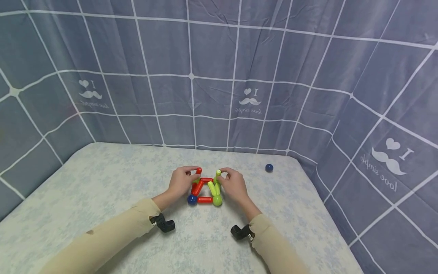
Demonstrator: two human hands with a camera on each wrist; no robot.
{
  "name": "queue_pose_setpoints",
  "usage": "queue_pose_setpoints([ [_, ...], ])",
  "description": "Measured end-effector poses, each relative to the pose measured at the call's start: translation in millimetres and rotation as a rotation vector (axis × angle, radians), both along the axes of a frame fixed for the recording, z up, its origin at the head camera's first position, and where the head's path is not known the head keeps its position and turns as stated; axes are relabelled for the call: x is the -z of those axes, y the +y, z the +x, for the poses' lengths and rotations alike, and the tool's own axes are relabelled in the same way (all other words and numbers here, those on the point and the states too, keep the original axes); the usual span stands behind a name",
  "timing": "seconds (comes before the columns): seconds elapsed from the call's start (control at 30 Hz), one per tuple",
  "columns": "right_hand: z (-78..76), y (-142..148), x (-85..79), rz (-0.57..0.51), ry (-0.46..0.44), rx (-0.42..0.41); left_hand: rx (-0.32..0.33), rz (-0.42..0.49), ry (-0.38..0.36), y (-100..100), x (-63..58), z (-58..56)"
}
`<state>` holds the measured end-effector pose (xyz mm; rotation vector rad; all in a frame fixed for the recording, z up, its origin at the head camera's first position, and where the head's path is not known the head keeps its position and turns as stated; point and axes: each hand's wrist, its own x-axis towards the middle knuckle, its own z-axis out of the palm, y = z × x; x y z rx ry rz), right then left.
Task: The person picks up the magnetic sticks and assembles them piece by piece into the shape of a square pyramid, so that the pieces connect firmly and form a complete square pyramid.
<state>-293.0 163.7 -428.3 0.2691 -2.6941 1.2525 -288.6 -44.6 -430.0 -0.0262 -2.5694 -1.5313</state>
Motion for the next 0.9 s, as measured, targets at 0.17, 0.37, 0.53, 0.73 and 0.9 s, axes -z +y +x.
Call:
queue_pose_setpoints([
  [0.17, -0.1, -0.9, -1.0, 0.067, 0.034, 0.005, 0.038, -0.059, 0.033, -1.5, 2.6, 1.5],
  [0.37, 0.6, -2.9, -4.2, 0.187, 0.070, -0.029, 0.071, -0.087, 0.023, -3.2, 1.5, 6.4],
  [0.53, 3.5, -7.3, -7.4, 0.300, 0.109, -0.065, 0.086, -0.102, 0.033, -4.0, 3.0, 7.3],
  [0.73, 6.7, -13.4, -10.4, 0.416, 0.118, -0.109, 0.094, -0.090, 0.028, -4.5, 3.6, 7.4],
  [0.9, 7.4, -16.0, -10.9, 0.457, 0.111, -0.125, 0.094, -0.094, 0.027, -4.9, 3.4, 7.4],
])
